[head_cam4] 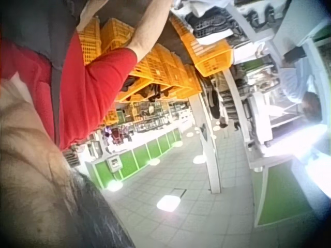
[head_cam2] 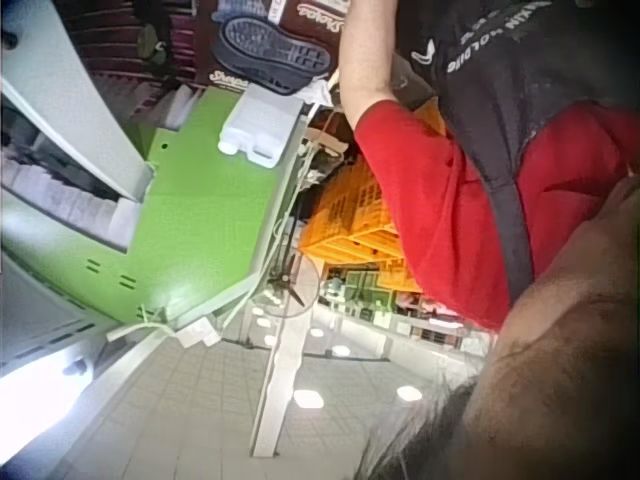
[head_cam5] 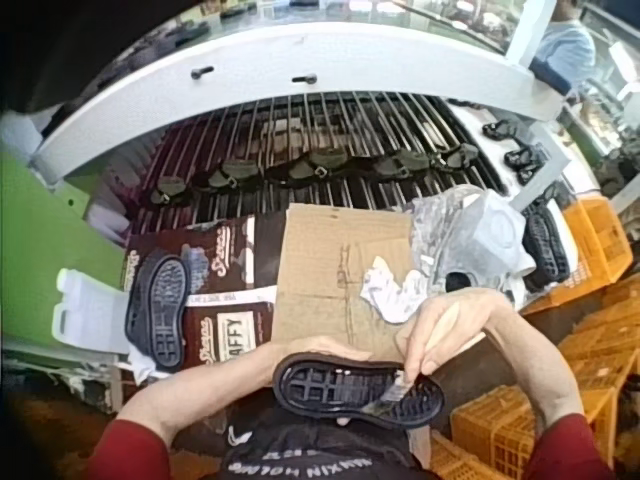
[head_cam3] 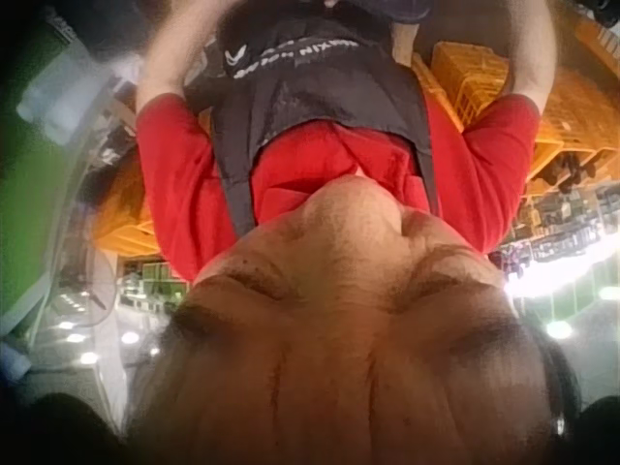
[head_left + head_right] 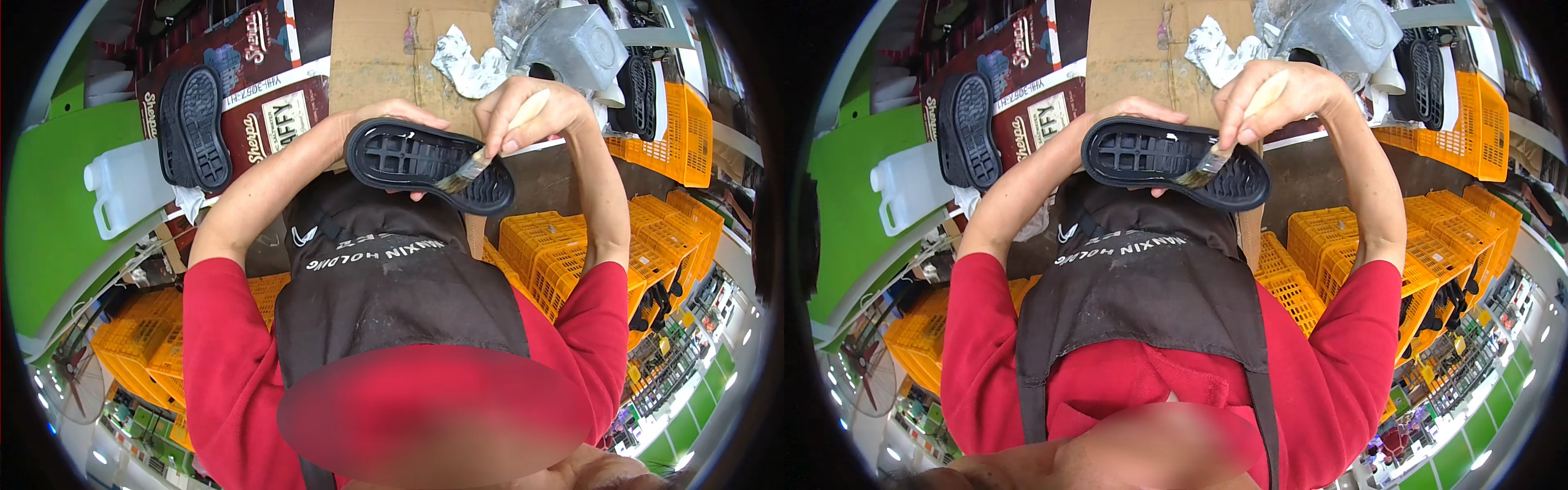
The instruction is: The person applies adhesive to shoe soles using a brush, dipping the brush into a container and coating each sole before placing them on the upper conveyor.
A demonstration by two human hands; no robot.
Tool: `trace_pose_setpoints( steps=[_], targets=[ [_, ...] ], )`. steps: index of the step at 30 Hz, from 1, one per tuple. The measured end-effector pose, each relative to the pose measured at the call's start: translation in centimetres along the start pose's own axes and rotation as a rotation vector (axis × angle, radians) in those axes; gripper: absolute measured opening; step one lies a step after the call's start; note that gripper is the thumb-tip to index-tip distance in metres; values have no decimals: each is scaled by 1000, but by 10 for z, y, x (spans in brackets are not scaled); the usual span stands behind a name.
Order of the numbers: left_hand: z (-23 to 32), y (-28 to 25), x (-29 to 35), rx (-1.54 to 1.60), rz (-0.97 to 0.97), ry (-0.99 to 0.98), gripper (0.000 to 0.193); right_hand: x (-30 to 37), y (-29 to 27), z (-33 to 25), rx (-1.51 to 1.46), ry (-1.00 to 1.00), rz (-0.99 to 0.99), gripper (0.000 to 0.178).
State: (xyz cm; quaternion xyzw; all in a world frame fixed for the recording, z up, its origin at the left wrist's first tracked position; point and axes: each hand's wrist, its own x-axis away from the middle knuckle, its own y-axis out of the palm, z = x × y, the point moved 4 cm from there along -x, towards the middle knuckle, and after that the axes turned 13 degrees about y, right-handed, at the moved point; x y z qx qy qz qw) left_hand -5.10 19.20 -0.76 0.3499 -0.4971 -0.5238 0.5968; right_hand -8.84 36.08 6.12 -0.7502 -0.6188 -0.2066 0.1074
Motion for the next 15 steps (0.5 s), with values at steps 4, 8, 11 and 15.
trace_pose_setpoints(
  steps=[4,8,11,15],
  targets=[
    [12,1,3,21,41,374,52,39,-22,12,-135,-106,310,23],
    [21,3,7,-272,164,872,64,53,-13,10,-374,-378,640,31],
    [24,4,13,-384,301,1074,80,52,11,3,-341,-518,922,28],
    [28,14,12,-464,445,1263,71,47,54,-7,-8,-662,1399,28]
  ],
)
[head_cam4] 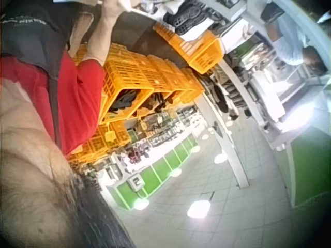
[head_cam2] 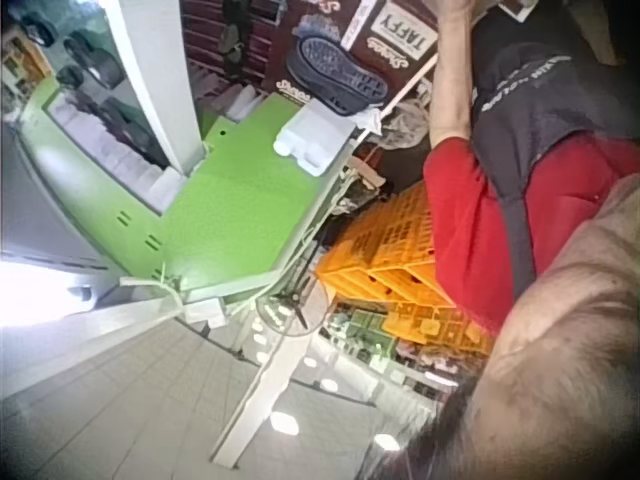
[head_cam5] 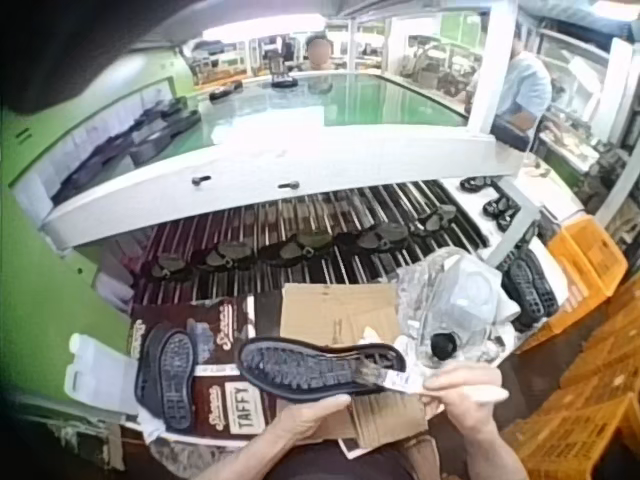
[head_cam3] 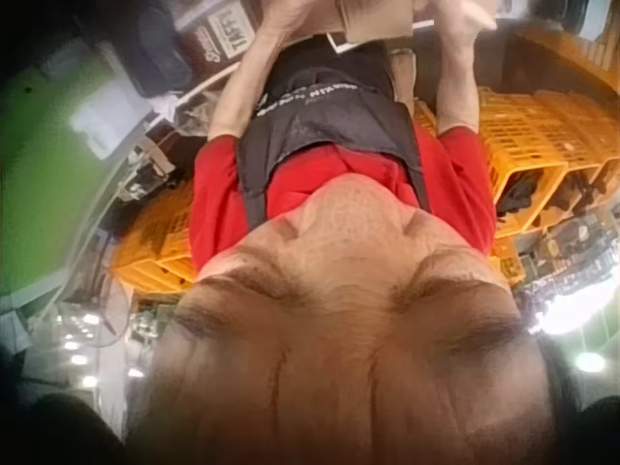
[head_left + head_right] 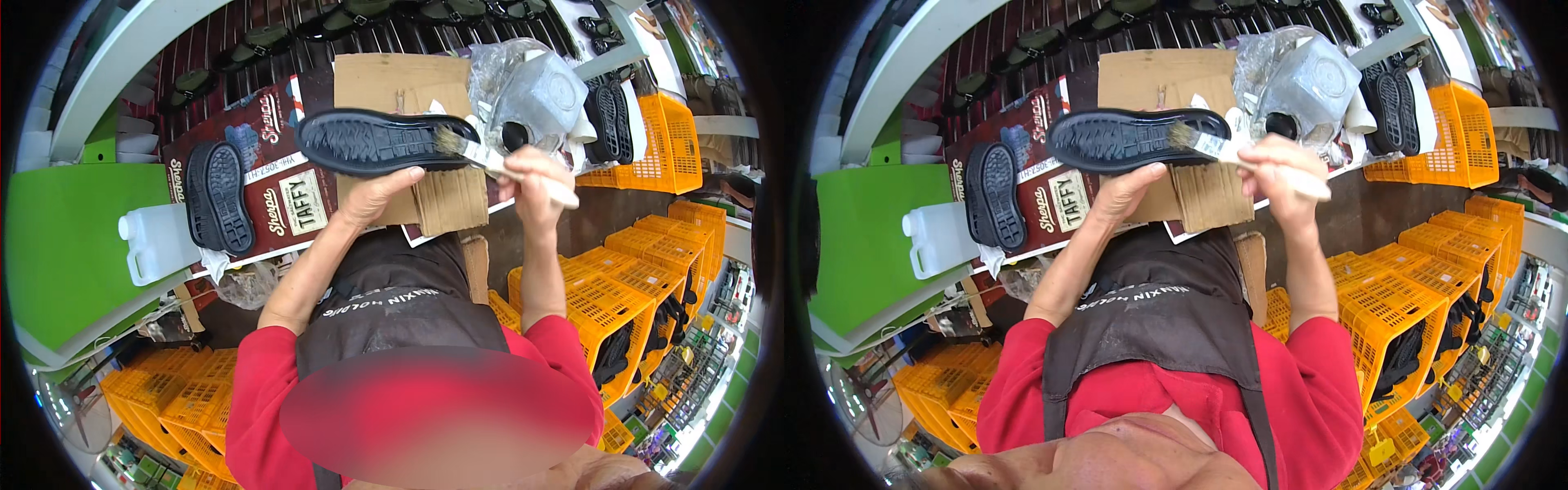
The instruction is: The person applies adhesive to shoe soles using a brush, dipping the brush into a container and coating each sole before placing them on the upper conveyor.
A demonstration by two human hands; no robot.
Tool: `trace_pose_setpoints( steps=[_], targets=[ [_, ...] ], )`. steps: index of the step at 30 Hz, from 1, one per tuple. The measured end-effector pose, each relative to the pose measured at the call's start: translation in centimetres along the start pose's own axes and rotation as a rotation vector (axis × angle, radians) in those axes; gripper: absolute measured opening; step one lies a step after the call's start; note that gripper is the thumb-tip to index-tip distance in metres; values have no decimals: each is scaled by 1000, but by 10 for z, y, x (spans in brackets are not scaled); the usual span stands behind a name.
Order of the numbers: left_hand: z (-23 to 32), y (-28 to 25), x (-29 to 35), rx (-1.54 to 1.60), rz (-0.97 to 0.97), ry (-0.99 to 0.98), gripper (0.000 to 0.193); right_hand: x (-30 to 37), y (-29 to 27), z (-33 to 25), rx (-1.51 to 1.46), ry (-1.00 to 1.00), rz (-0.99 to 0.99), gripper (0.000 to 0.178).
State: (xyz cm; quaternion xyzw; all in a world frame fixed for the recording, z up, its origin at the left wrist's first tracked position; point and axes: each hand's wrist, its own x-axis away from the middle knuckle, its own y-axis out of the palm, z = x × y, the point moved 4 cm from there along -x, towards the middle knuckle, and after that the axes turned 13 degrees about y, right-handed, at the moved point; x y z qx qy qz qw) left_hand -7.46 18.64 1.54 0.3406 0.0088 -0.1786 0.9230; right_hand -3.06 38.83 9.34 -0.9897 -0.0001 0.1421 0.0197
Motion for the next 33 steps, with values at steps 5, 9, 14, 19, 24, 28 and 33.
trace_pose_setpoints(
  steps=[5,9,14,19,24,28,33],
  targets=[
    [11,7,-1,-304,12,189,70,18,26,-27,469,-306,235,18],
    [7,17,3,-411,-8,372,76,10,42,-16,530,-295,282,16],
    [-1,21,3,-542,-22,524,74,14,73,-15,566,-225,219,13],
    [-20,14,2,-177,35,474,75,15,104,-17,520,-273,186,13],
    [-7,35,7,-594,-153,254,68,13,128,-21,484,-323,118,17],
    [-24,29,13,101,37,168,67,12,134,-27,420,-225,-27,13],
    [-59,-6,40,353,-62,-26,56,-6,119,-29,309,-150,-278,11]
  ],
)
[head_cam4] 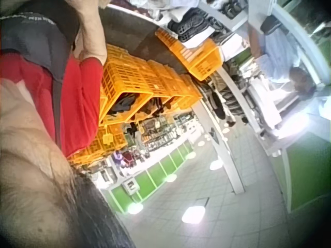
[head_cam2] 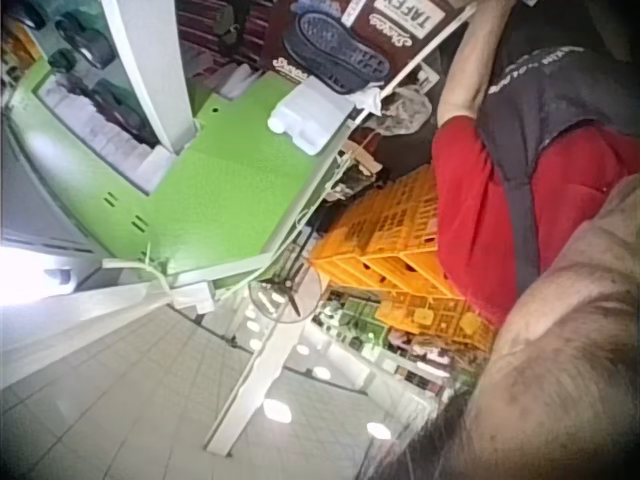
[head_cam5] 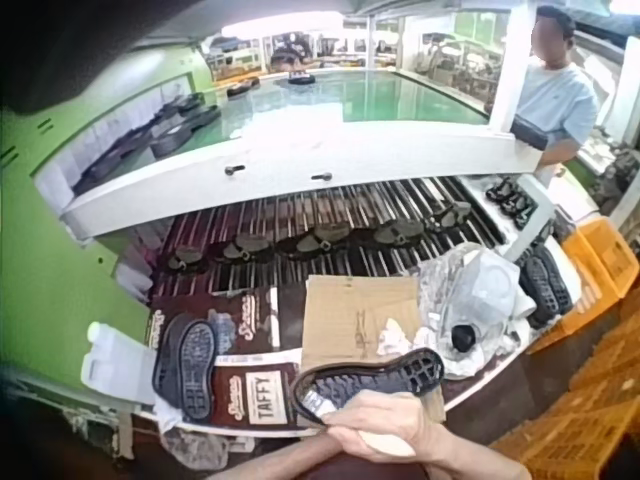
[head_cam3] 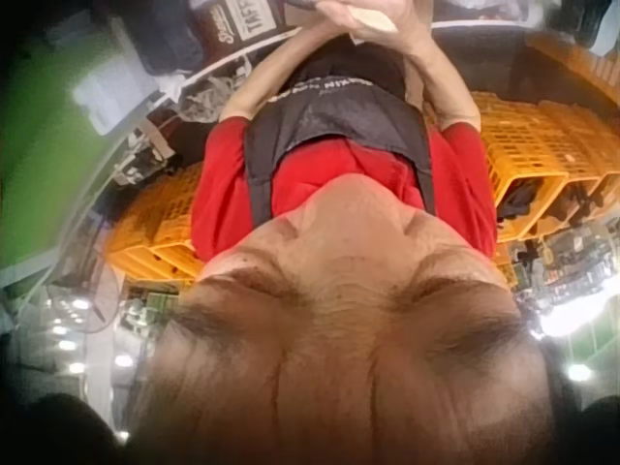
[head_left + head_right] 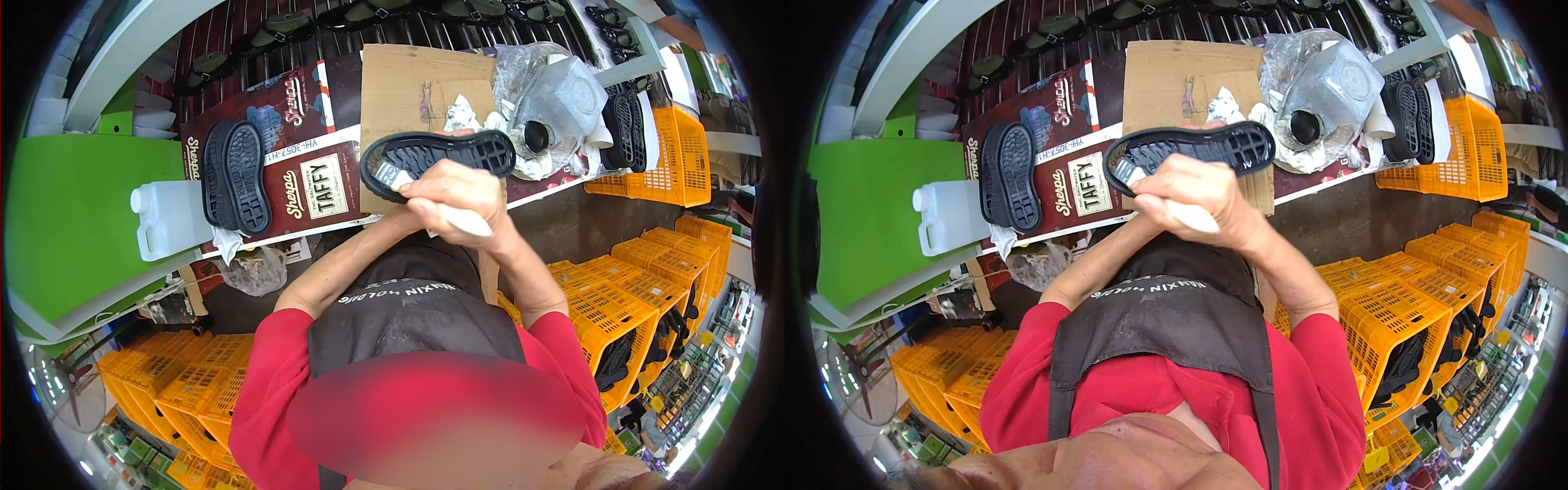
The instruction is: The person applies adhesive to shoe soles using a brush, dipping the brush into a container and coating each sole before placing them on the upper conveyor.
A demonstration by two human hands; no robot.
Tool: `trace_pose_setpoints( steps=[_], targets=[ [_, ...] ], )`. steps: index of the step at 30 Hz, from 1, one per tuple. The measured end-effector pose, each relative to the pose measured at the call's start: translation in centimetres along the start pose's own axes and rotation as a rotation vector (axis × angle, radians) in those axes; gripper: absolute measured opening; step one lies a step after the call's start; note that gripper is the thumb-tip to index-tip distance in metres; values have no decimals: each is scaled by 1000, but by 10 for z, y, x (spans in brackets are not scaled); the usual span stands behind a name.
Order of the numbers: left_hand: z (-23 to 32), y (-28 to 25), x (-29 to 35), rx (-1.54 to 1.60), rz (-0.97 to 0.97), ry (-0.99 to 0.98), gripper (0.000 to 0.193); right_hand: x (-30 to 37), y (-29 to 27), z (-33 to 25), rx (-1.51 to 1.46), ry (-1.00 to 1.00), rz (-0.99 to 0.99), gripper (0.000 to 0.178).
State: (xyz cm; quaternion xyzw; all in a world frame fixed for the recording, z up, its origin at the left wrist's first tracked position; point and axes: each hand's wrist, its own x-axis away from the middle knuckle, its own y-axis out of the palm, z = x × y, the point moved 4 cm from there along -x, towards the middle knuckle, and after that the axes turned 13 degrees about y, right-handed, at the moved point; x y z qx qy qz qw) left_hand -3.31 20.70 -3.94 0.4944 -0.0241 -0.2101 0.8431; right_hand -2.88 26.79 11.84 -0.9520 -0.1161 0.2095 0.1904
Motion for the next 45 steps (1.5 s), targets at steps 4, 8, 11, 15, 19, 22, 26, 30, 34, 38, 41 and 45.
trace_pose_setpoints(
  steps=[4,8,11,15,19,22,26,30,34,38,41,45],
  targets=[
    [-2,9,9,-714,-375,-224,41,-10,-24,21,-89,5,-189,8],
    [36,40,5,-685,-466,-345,45,-18,-44,41,-130,42,-343,10],
    [27,21,15,-627,-581,-500,48,-22,-48,48,-207,145,-518,11],
    [31,18,14,-257,-565,-554,49,-22,-56,49,-278,266,-689,13],
    [45,13,10,-9,-421,-533,56,-21,-74,43,-244,314,-852,18],
    [53,7,10,41,-140,-528,56,-24,-90,37,-189,180,-824,20],
    [58,20,5,126,164,-618,70,-23,-88,35,-115,246,-791,19],
    [57,21,9,199,67,-606,71,-21,-94,52,-15,199,-627,16],
    [58,15,11,110,41,-524,70,-11,-106,63,170,239,-495,15],
    [59,8,14,-132,38,-464,68,1,-104,73,314,288,-232,13],
    [59,10,15,-108,40,-477,55,6,-93,68,291,454,-67,18],
    [59,16,8,-305,-87,-369,66,8,-88,71,61,760,-17,24]
  ],
)
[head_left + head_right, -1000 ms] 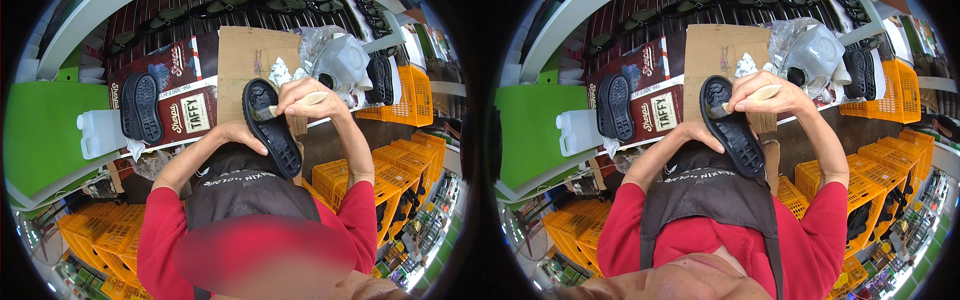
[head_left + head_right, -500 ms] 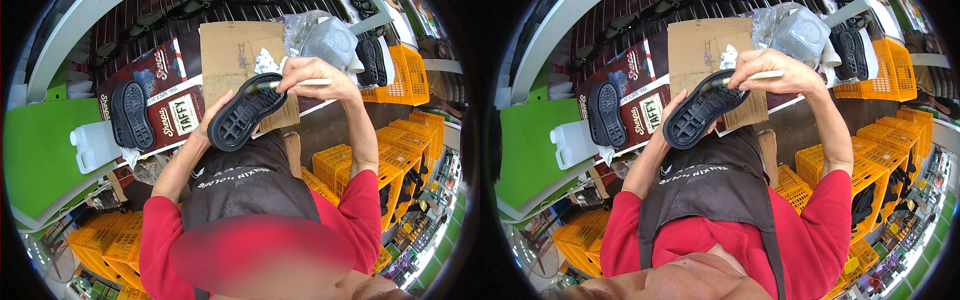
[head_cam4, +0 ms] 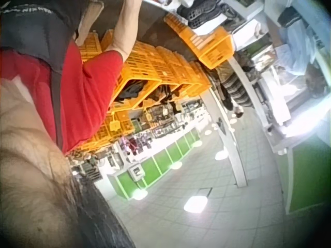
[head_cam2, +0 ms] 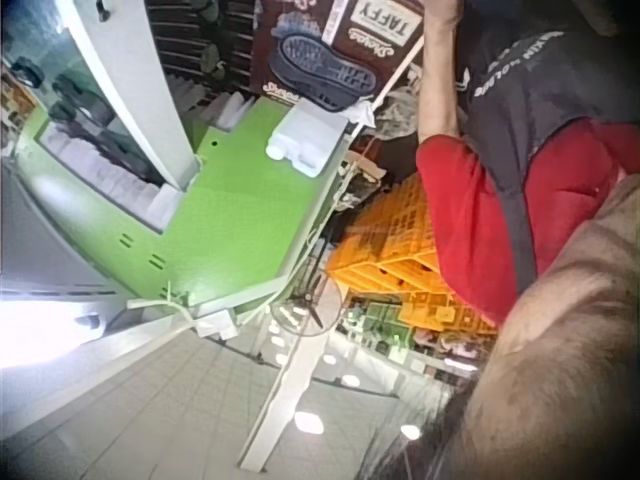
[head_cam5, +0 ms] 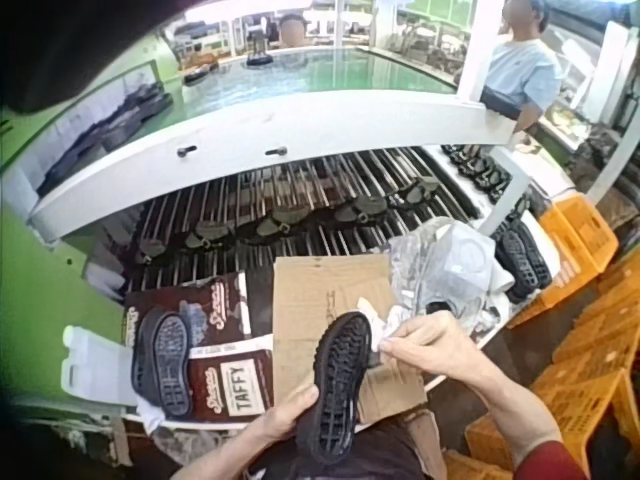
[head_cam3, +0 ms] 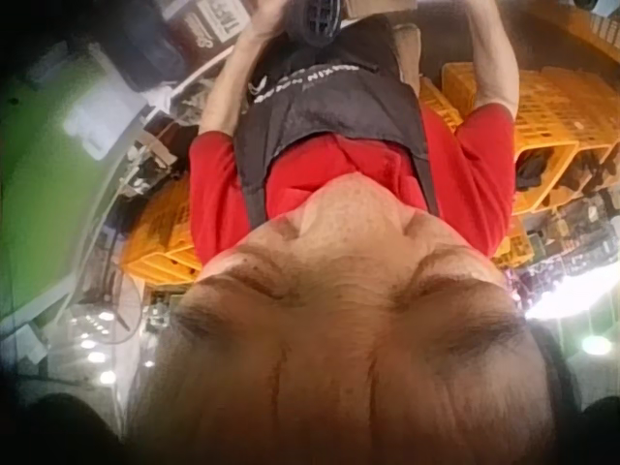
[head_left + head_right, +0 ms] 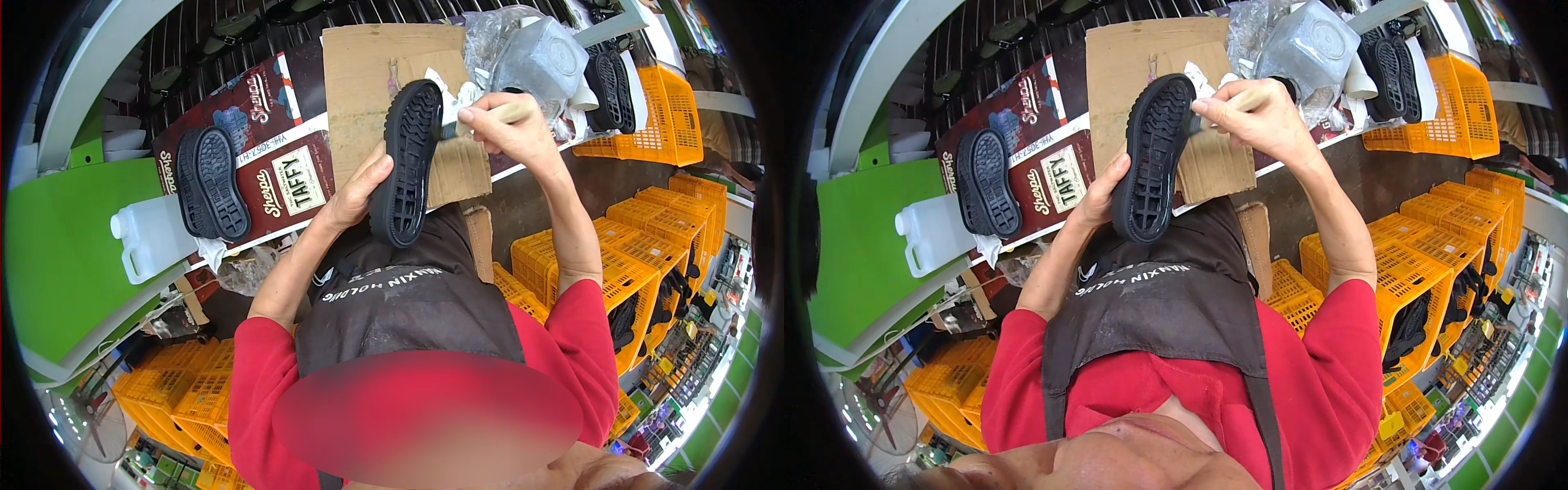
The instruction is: The person applies adhesive to shoe soles using a brush, dipping the brush into a container and coating each sole before placing them on the upper conveyor.
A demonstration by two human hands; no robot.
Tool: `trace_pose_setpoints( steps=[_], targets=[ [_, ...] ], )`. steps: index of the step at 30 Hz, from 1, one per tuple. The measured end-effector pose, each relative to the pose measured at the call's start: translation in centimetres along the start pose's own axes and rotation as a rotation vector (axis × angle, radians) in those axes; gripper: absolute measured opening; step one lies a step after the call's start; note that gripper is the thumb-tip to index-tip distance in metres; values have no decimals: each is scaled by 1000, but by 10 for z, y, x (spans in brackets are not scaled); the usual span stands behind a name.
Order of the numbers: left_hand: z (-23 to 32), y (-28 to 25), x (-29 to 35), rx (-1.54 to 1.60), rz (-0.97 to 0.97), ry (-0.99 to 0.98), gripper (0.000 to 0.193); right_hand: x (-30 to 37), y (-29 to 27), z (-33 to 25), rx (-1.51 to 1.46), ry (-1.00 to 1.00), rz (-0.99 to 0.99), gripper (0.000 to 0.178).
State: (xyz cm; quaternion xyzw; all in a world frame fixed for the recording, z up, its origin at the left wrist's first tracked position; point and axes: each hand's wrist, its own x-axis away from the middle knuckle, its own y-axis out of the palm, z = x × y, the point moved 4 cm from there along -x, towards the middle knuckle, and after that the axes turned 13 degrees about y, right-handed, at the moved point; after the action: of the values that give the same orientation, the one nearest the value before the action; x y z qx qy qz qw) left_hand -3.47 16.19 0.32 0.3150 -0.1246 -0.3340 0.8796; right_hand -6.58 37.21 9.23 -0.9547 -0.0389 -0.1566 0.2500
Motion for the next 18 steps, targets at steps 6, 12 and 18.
trace_pose_setpoints(
  steps=[6,12,18],
  targets=[
    [7,-2,-1,-235,-32,102,72,5,5,-9,-93,-238,193,24],
    [11,-6,-3,-308,-10,140,77,17,14,-10,-239,-19,-28,22],
    [10,-9,-7,-357,17,212,78,28,15,-13,-312,80,-84,18]
  ],
)
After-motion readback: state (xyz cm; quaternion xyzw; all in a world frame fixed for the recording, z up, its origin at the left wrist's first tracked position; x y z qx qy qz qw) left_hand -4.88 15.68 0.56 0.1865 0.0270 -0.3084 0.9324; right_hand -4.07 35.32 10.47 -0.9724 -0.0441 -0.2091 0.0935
